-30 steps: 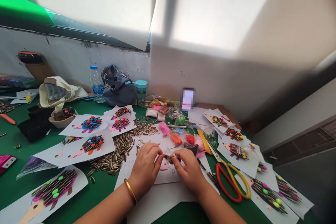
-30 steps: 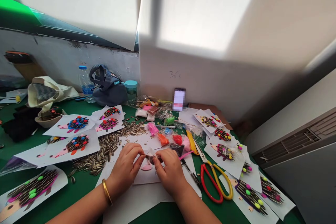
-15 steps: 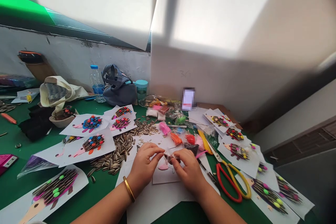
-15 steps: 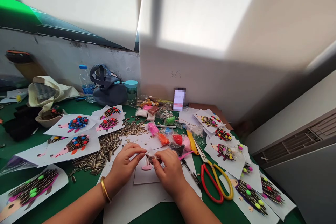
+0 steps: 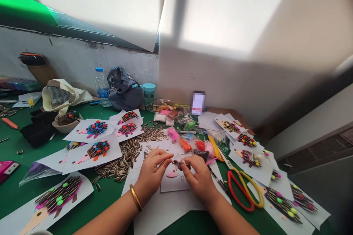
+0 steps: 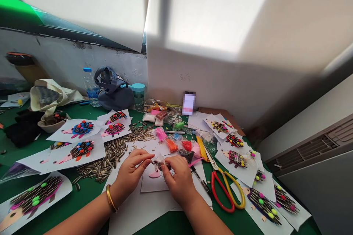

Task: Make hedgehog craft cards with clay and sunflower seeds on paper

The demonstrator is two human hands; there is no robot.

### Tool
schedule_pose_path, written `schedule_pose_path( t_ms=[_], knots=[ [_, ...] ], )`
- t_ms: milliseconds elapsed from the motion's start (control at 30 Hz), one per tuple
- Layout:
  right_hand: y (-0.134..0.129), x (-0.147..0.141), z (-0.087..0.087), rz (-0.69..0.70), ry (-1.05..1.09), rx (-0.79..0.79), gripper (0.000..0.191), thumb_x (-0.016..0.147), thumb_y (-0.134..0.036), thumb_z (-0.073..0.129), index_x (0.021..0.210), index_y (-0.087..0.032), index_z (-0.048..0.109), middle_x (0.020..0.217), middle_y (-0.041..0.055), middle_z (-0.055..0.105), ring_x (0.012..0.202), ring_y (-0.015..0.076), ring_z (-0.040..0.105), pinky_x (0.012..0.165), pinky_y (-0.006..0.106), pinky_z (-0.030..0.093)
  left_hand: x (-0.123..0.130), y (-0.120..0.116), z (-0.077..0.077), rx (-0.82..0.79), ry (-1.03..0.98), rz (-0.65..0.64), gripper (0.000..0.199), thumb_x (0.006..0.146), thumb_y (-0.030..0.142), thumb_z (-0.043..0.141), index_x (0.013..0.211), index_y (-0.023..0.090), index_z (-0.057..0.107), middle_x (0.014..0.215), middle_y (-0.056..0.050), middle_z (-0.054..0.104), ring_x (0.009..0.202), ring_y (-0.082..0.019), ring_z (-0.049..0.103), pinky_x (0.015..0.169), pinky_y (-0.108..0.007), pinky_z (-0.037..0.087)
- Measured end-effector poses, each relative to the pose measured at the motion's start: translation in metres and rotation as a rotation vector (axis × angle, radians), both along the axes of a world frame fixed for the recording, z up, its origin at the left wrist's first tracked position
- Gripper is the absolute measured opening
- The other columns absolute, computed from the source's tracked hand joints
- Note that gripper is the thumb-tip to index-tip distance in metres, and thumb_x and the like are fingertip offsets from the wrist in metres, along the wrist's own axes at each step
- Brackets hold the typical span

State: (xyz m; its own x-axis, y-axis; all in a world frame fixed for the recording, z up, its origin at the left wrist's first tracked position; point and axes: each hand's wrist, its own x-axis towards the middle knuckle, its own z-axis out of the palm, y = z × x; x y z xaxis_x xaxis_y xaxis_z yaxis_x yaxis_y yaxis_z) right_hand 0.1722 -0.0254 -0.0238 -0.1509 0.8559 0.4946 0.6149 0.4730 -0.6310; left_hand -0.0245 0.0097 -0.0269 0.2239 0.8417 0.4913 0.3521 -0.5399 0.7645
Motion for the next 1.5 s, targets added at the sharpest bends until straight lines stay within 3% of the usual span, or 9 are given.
schedule_pose_path(
  t_ms=[333, 500, 633, 767, 933, 1167, 1333, 1500],
  knots=[
    [0.0, 0.0, -0.001, -0.031, -0.012, -0.001, 0.014, 0.095, -0.028, 0.052, 0.091, -0.021, 0.064, 0.084, 0.0029, 0.066, 0.082, 0.0193, 0.058, 0.075, 0.032, 0.04, 0.002, -0.002, -0.001, -0.129, 0.013, -0.082, 0.022, 0.087, 0.038, 0.064, 0.102, 0.027, 0.076, 0.092, -0.005, 0.074, 0.09, -0.022, 0.066, 0.082, -0.035, 0.053],
    [0.0, -0.001, -0.002, -0.015, -0.039, 0.004, 0.015, 0.095, -0.03, 0.053, 0.09, -0.021, 0.064, 0.081, 0.0021, 0.065, 0.078, 0.0182, 0.057, 0.074, 0.031, 0.039, 0.005, -0.001, 0.002, -0.261, -0.018, -0.09, 0.016, 0.082, 0.034, 0.068, 0.09, 0.024, 0.077, 0.085, -0.005, 0.074, 0.083, -0.02, 0.067, 0.079, -0.032, 0.053],
    [0.001, 0.001, -0.001, -0.037, -0.041, -0.003, 0.015, 0.095, -0.029, 0.053, 0.088, -0.021, 0.064, 0.081, 0.0021, 0.065, 0.079, 0.0183, 0.058, 0.074, 0.031, 0.039, 0.004, 0.0, 0.005, -0.276, -0.044, 0.014, 0.017, 0.085, 0.035, 0.061, 0.081, 0.022, 0.072, 0.083, -0.003, 0.073, 0.082, -0.02, 0.066, 0.078, -0.033, 0.052],
    [0.001, 0.002, 0.0, -0.057, -0.035, -0.004, 0.016, 0.095, -0.03, 0.052, 0.088, -0.021, 0.063, 0.081, 0.0027, 0.065, 0.079, 0.0185, 0.058, 0.074, 0.03, 0.04, 0.002, 0.0, 0.005, -0.362, -0.096, 0.048, 0.021, 0.087, 0.039, 0.058, 0.085, 0.022, 0.07, 0.082, -0.003, 0.073, 0.08, -0.021, 0.068, 0.076, -0.033, 0.052],
    [0.001, 0.0, -0.002, -0.044, -0.04, 0.0, 0.015, 0.095, -0.029, 0.053, 0.089, -0.021, 0.064, 0.082, 0.0023, 0.066, 0.08, 0.0181, 0.058, 0.075, 0.03, 0.04, 0.003, 0.001, 0.002, -0.298, -0.116, -0.001, 0.019, 0.079, 0.033, 0.066, 0.092, 0.025, 0.077, 0.094, -0.005, 0.075, 0.092, -0.022, 0.068, 0.087, -0.035, 0.051],
    [0.001, 0.001, -0.003, -0.021, -0.027, -0.001, 0.016, 0.095, -0.031, 0.053, 0.088, -0.021, 0.064, 0.081, 0.002, 0.065, 0.079, 0.0183, 0.058, 0.074, 0.031, 0.041, 0.004, 0.002, 0.006, -0.319, -0.043, 0.014, 0.013, 0.079, 0.033, 0.065, 0.08, 0.022, 0.073, 0.085, -0.005, 0.072, 0.084, -0.022, 0.066, 0.08, -0.035, 0.051],
    [0.009, 0.01, -0.01, -0.169, -0.029, 0.004, 0.019, 0.095, -0.032, 0.052, 0.104, -0.021, 0.065, 0.09, 0.0044, 0.068, 0.085, 0.0202, 0.061, 0.078, 0.033, 0.043, 0.002, 0.005, 0.004, -0.436, -0.162, 0.046, 0.024, 0.085, 0.039, 0.057, 0.093, 0.022, 0.073, 0.084, -0.004, 0.074, 0.084, -0.022, 0.068, 0.081, -0.037, 0.052],
    [0.016, 0.014, -0.02, -0.211, -0.167, 0.027, 0.025, 0.093, -0.027, 0.051, 0.113, -0.021, 0.065, 0.107, 0.0072, 0.07, 0.101, 0.0237, 0.061, 0.087, 0.037, 0.043, 0.001, 0.007, 0.003, -0.346, -0.165, 0.028, 0.027, 0.082, 0.037, 0.063, 0.101, 0.025, 0.076, 0.103, -0.006, 0.071, 0.098, -0.023, 0.065, 0.09, -0.038, 0.05]
  ],
)
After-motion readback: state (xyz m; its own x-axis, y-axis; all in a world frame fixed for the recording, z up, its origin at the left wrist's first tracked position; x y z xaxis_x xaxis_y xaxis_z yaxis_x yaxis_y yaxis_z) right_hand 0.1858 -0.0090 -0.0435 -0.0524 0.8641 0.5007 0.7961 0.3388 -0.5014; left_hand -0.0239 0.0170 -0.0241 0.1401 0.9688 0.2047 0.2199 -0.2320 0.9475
